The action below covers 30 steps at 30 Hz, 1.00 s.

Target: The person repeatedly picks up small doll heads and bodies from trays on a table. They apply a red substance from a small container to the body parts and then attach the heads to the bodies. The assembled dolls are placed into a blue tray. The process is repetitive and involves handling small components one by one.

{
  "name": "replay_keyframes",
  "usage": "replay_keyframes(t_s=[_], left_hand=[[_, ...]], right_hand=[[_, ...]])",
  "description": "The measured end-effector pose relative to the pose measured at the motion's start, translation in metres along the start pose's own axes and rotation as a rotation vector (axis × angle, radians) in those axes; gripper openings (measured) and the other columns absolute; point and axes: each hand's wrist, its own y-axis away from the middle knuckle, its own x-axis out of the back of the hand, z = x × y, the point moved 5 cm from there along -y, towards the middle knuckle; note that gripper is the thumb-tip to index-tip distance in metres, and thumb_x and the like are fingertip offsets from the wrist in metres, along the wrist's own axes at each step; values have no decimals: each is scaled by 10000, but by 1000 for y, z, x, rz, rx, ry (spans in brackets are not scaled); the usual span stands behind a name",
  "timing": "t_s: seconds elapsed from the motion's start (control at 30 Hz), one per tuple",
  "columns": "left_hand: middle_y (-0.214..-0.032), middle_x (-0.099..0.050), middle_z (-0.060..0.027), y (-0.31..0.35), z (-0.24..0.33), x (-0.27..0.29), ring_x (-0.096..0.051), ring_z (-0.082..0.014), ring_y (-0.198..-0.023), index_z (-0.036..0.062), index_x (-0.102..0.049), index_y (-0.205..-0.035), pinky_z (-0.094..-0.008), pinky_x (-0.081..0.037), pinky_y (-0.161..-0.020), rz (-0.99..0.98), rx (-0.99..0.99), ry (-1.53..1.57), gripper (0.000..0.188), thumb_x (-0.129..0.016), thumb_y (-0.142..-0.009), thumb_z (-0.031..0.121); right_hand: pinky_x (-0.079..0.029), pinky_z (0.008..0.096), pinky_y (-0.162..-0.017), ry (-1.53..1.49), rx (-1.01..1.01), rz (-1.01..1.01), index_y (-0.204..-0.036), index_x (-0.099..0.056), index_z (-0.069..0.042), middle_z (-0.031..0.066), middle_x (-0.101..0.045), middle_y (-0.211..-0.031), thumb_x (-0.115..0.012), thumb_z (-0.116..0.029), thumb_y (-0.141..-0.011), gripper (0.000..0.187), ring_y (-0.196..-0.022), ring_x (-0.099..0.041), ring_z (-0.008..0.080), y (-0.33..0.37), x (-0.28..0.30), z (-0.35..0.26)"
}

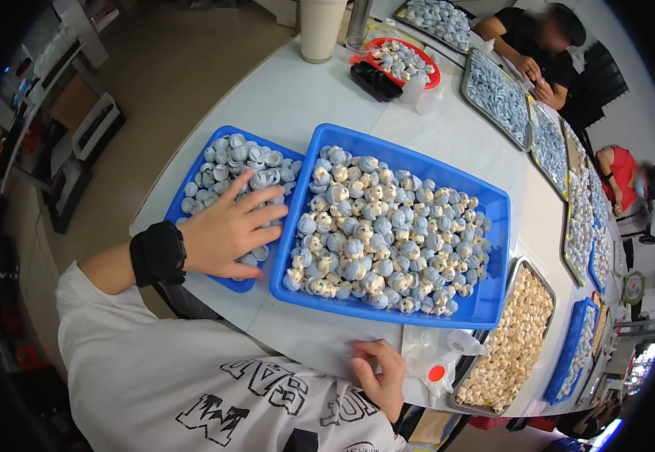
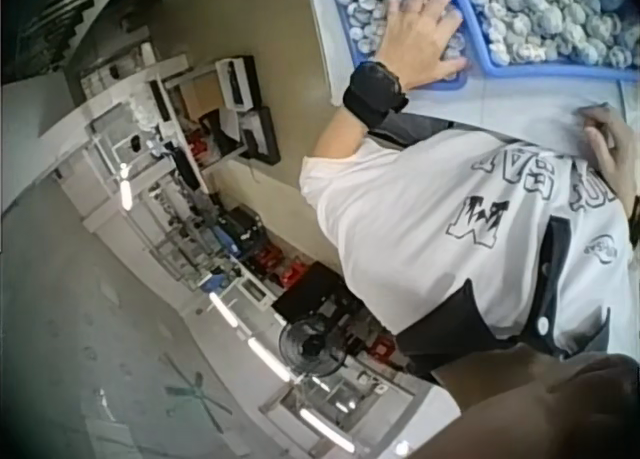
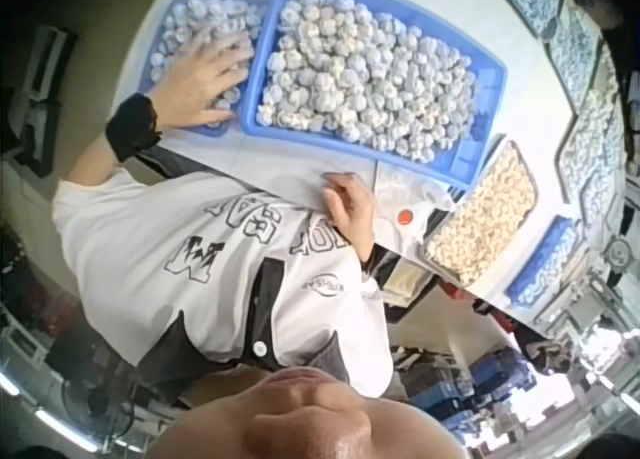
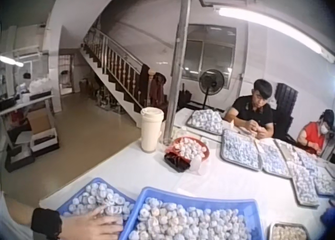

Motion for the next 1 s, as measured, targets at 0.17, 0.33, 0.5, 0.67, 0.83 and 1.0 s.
replay_keyframes(t_s=[0.17,0.33,0.5,0.67,0.83,1.0], left_hand=[[-1153,-481,-104,1,-1,-11,-317,-288,-1242,80,-579,-975,-601,-138,-1030,73,-29,1,387,-697,-672,290],[-1034,-507,-89,1,0,-13,-412,-280,-1142,83,-581,-825,-592,-161,-1025,157,-46,52,242,-681,-651,218],[-988,-496,-99,4,-1,-11,-451,-262,-996,73,-596,-793,-489,-311,-911,151,34,64,187,-655,-647,173],[-988,-487,-103,14,-6,-13,-450,-263,-951,62,-597,-815,-372,-373,-786,148,135,104,184,-643,-667,162],[-1006,-475,-108,20,-4,-14,-444,-268,-958,69,-585,-869,-358,-369,-783,197,110,32,213,-640,-688,166],[-1077,-447,-127,28,-5,-12,-421,-295,-1006,83,-569,-943,-401,-330,-840,157,166,50,289,-652,-694,202]], right_hand=[[-441,263,-564,17,-26,-5,-898,-614,26,111,-575,-708,-607,-69,-776,155,-596,-562,183,0,0,1],[-429,278,-548,12,-26,9,-902,-622,10,90,-563,-669,-648,-27,-732,175,-600,-554,198,1,-1,3],[-427,285,-547,22,-25,13,-895,-623,11,96,-558,-666,-646,-32,-739,163,-600,-556,209,2,-1,4],[-425,288,-547,26,-22,22,-892,-624,12,104,-556,-667,-643,-32,-743,157,-600,-556,215,2,0,2],[-425,288,-545,31,-32,16,-889,-626,14,106,-556,-670,-641,-26,-744,151,-601,-557,214,2,0,1],[-425,289,-545,34,-38,13,-888,-628,12,106,-557,-672,-641,-23,-743,150,-604,-558,213,2,-1,1]])
